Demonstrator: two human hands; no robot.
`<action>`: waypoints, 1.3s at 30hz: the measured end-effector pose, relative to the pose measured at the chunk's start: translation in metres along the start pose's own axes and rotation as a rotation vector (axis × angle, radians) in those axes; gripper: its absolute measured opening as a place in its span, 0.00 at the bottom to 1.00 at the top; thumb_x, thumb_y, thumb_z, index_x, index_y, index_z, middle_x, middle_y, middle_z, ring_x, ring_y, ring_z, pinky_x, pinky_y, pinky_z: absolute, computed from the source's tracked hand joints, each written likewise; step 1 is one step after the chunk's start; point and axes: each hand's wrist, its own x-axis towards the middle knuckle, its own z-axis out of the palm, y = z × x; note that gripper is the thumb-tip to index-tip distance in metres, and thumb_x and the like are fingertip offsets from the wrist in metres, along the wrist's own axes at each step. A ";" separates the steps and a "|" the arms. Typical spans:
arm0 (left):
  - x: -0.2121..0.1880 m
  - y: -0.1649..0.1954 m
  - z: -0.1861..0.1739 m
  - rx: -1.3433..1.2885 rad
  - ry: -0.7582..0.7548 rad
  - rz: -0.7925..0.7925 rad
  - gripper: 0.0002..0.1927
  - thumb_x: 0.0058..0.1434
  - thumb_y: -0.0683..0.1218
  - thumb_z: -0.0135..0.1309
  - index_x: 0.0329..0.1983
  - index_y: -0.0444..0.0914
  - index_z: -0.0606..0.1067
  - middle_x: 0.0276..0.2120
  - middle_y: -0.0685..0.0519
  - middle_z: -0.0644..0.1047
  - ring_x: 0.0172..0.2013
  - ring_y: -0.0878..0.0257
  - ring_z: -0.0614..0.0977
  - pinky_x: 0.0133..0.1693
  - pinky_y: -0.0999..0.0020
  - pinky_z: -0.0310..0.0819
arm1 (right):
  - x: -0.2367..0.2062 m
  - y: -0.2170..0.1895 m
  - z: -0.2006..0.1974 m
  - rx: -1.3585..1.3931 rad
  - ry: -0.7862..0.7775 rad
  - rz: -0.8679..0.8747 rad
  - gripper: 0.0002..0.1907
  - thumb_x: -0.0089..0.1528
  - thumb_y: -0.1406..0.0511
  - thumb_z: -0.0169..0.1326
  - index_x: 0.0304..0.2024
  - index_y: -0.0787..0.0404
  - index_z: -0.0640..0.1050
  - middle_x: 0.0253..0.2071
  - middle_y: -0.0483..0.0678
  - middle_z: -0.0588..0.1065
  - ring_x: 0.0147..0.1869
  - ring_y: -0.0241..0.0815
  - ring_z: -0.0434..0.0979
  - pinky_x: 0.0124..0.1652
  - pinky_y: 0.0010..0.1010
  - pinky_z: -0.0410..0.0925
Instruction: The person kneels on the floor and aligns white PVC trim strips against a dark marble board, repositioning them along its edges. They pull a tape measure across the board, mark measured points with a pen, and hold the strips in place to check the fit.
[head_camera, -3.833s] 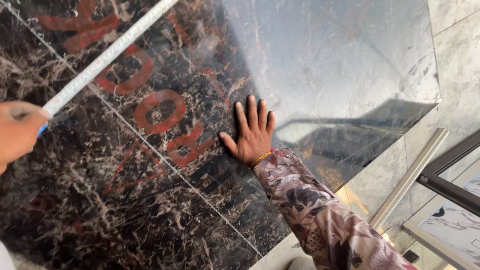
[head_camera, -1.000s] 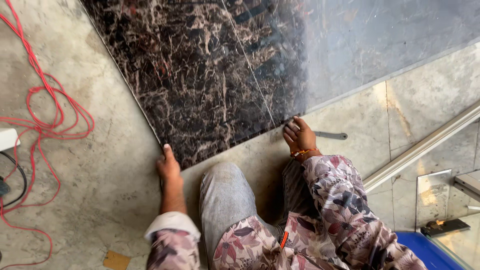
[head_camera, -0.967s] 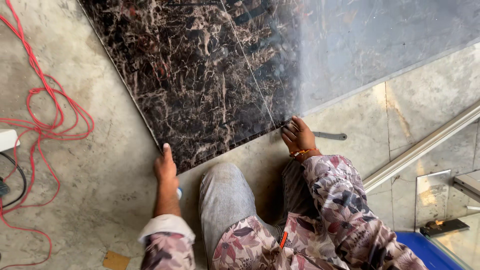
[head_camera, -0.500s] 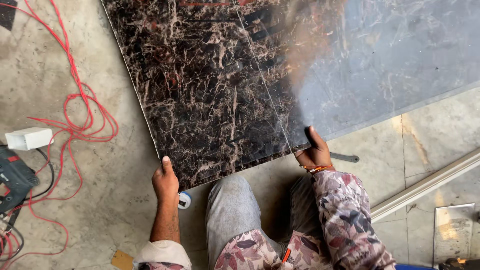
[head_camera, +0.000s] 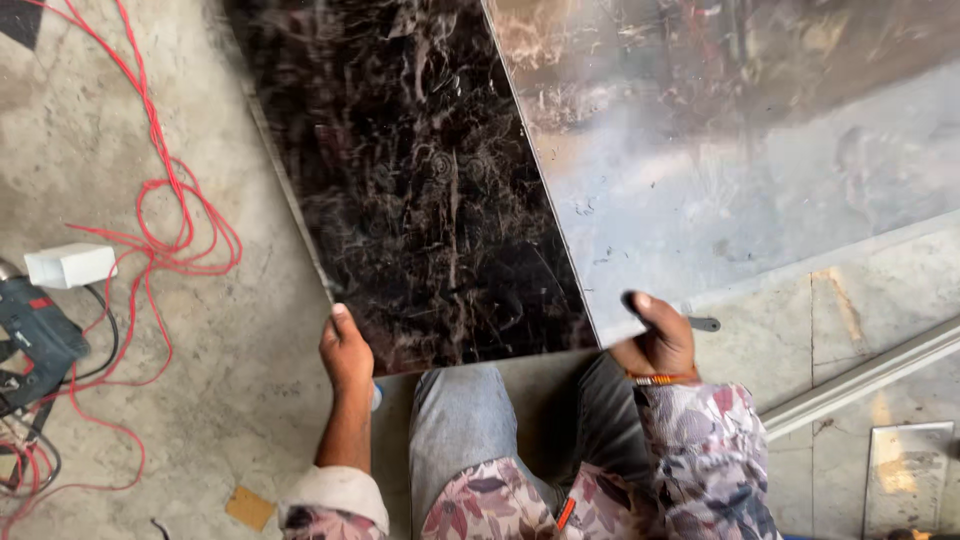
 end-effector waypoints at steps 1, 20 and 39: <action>-0.001 0.002 0.013 -0.059 -0.058 -0.048 0.29 0.75 0.61 0.41 0.50 0.29 0.77 0.43 0.44 0.81 0.45 0.54 0.80 0.48 0.57 0.73 | -0.003 -0.003 0.012 0.009 -0.030 -0.001 0.20 0.65 0.68 0.54 0.57 0.75 0.73 0.56 0.61 0.78 0.60 0.56 0.79 0.62 0.48 0.69; 0.033 -0.021 -0.074 0.141 -0.056 0.153 0.25 0.75 0.56 0.51 0.28 0.33 0.69 0.23 0.55 0.68 0.29 0.64 0.66 0.33 0.62 0.66 | 0.038 0.025 -0.047 -0.475 0.528 0.138 0.19 0.64 0.70 0.58 0.55 0.73 0.73 0.56 0.61 0.72 0.62 0.57 0.75 0.61 0.50 0.66; -0.152 0.157 0.021 -0.375 -0.674 0.736 0.18 0.71 0.48 0.52 0.57 0.33 0.70 0.56 0.40 0.78 0.58 0.51 0.80 0.62 0.56 0.73 | 0.085 0.011 -0.047 -2.113 -0.449 -0.214 0.59 0.47 0.48 0.67 0.75 0.56 0.54 0.78 0.56 0.48 0.81 0.65 0.43 0.70 0.63 0.47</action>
